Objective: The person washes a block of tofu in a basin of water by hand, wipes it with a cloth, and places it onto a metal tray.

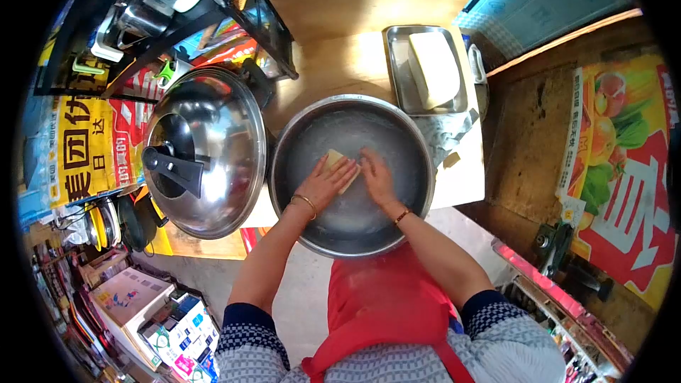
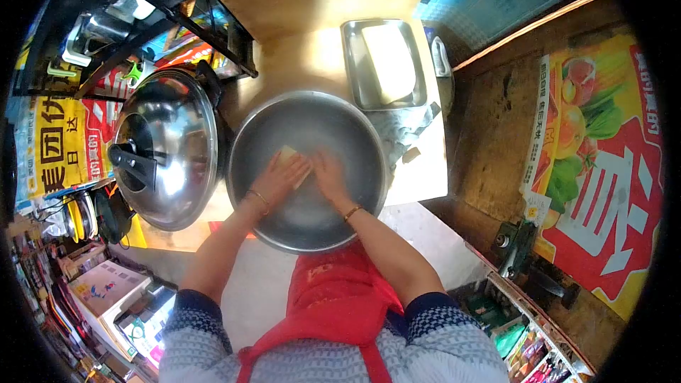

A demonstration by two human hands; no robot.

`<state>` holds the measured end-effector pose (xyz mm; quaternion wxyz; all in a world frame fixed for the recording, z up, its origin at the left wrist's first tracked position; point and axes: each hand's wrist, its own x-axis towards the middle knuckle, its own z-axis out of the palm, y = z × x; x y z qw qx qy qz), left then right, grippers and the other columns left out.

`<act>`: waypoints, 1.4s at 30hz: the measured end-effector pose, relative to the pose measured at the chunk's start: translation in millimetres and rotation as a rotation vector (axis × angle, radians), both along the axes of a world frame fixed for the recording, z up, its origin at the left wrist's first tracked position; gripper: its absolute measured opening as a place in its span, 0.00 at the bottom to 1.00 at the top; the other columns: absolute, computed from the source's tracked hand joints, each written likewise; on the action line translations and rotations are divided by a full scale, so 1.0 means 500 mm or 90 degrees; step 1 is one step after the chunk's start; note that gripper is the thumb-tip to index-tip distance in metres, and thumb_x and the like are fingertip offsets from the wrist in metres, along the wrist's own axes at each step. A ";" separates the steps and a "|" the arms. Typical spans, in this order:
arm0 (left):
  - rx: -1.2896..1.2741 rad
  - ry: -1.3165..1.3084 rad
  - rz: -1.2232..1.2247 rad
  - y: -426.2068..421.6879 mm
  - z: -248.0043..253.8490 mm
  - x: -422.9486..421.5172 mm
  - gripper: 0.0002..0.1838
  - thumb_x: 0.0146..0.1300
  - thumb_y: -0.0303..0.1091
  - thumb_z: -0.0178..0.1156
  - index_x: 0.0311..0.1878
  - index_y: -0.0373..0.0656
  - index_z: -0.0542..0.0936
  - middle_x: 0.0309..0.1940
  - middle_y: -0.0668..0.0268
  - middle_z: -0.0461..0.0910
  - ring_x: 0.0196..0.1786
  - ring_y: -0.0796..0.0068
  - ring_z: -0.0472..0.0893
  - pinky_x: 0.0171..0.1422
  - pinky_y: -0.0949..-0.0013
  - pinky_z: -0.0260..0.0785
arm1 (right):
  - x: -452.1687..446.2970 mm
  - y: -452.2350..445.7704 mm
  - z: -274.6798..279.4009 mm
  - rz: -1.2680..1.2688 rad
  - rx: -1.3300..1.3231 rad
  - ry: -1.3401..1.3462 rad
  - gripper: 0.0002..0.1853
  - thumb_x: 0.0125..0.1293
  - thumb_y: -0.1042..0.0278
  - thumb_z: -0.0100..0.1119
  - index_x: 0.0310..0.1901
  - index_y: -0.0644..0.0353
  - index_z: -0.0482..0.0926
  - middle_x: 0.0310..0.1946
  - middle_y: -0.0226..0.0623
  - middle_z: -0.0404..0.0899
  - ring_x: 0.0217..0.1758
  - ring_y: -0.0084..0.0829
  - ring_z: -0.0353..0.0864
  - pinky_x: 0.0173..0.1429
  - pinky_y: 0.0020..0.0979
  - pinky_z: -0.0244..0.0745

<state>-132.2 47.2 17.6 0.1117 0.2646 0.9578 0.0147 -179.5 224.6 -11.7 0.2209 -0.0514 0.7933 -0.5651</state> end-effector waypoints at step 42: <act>0.590 -0.050 0.867 0.077 0.083 0.017 0.45 0.41 0.45 0.73 0.57 0.29 0.63 0.52 0.47 0.71 0.56 0.56 0.73 0.59 0.63 0.65 | -0.015 -0.022 0.142 -0.032 -0.155 -0.163 0.25 0.70 0.57 0.42 0.64 0.63 0.59 0.58 0.46 0.65 0.62 0.31 0.61 0.65 0.31 0.56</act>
